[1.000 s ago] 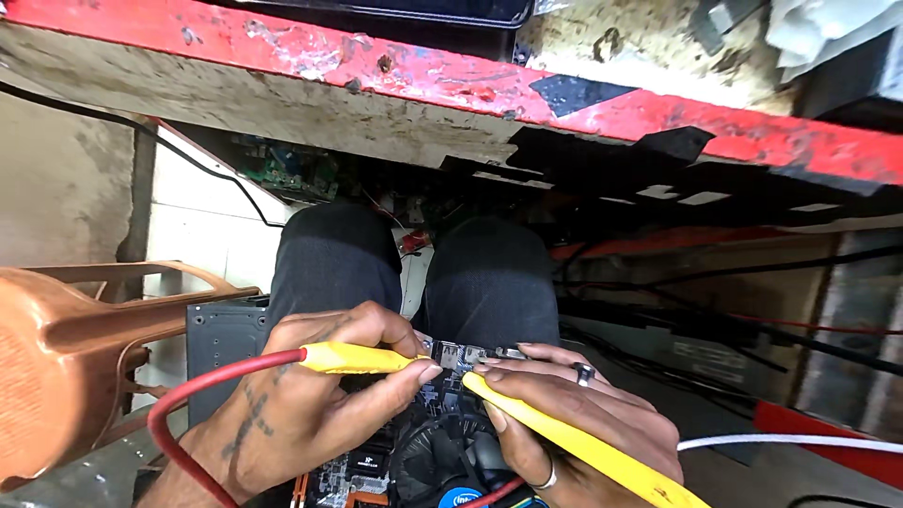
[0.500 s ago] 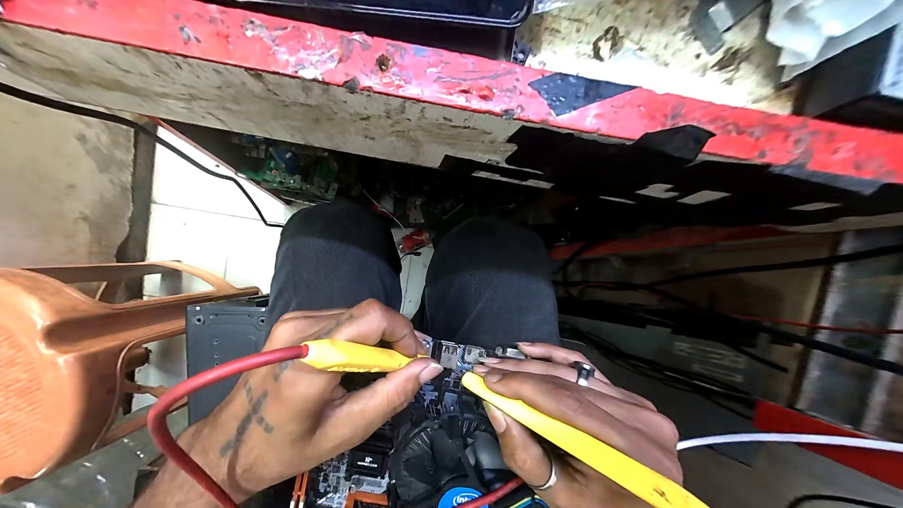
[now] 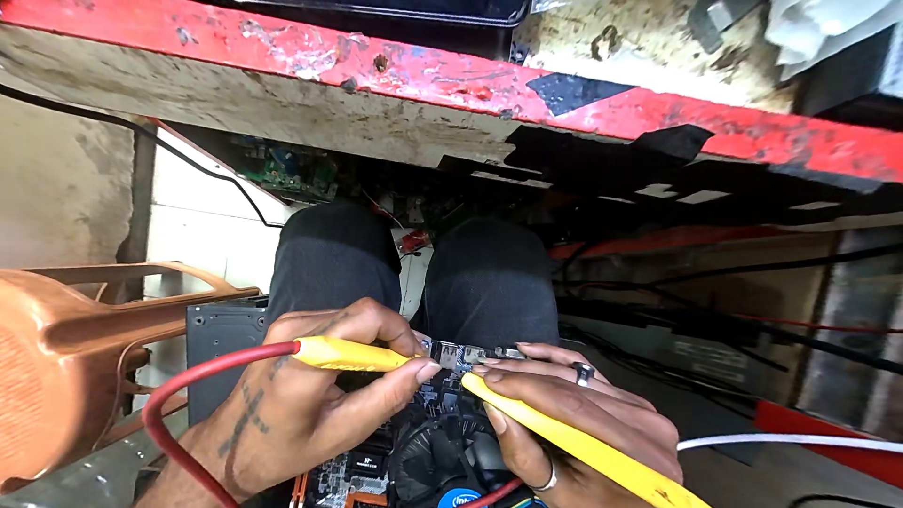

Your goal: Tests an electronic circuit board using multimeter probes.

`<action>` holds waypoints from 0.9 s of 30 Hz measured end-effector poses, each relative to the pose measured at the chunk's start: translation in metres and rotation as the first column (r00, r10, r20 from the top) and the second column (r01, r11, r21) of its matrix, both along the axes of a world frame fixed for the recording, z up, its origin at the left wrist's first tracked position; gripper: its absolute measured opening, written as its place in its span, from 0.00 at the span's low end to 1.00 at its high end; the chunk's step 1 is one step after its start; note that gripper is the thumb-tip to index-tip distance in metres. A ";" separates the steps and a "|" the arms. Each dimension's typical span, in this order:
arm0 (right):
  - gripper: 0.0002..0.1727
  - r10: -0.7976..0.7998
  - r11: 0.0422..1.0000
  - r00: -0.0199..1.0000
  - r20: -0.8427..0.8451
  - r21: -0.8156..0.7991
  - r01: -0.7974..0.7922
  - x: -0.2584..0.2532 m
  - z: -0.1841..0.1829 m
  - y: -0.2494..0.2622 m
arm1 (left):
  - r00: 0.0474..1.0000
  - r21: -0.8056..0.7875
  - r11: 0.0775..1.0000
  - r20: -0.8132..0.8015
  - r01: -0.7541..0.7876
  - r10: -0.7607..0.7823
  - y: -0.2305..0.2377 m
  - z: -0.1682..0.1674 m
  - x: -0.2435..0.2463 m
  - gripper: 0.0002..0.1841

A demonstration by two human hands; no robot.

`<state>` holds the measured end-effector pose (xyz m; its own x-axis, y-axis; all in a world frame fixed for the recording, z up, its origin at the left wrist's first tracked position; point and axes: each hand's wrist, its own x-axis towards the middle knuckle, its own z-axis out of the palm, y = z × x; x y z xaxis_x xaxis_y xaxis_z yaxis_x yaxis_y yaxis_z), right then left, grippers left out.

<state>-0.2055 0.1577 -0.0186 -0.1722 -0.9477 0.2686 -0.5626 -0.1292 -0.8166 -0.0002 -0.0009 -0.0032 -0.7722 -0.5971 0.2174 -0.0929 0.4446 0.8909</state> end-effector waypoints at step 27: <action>0.09 -0.006 1.000 1.000 -0.008 -0.007 0.006 0.000 -0.001 0.000 | 1.000 -0.041 0.999 0.010 0.007 -0.006 0.001 0.000 0.000 0.05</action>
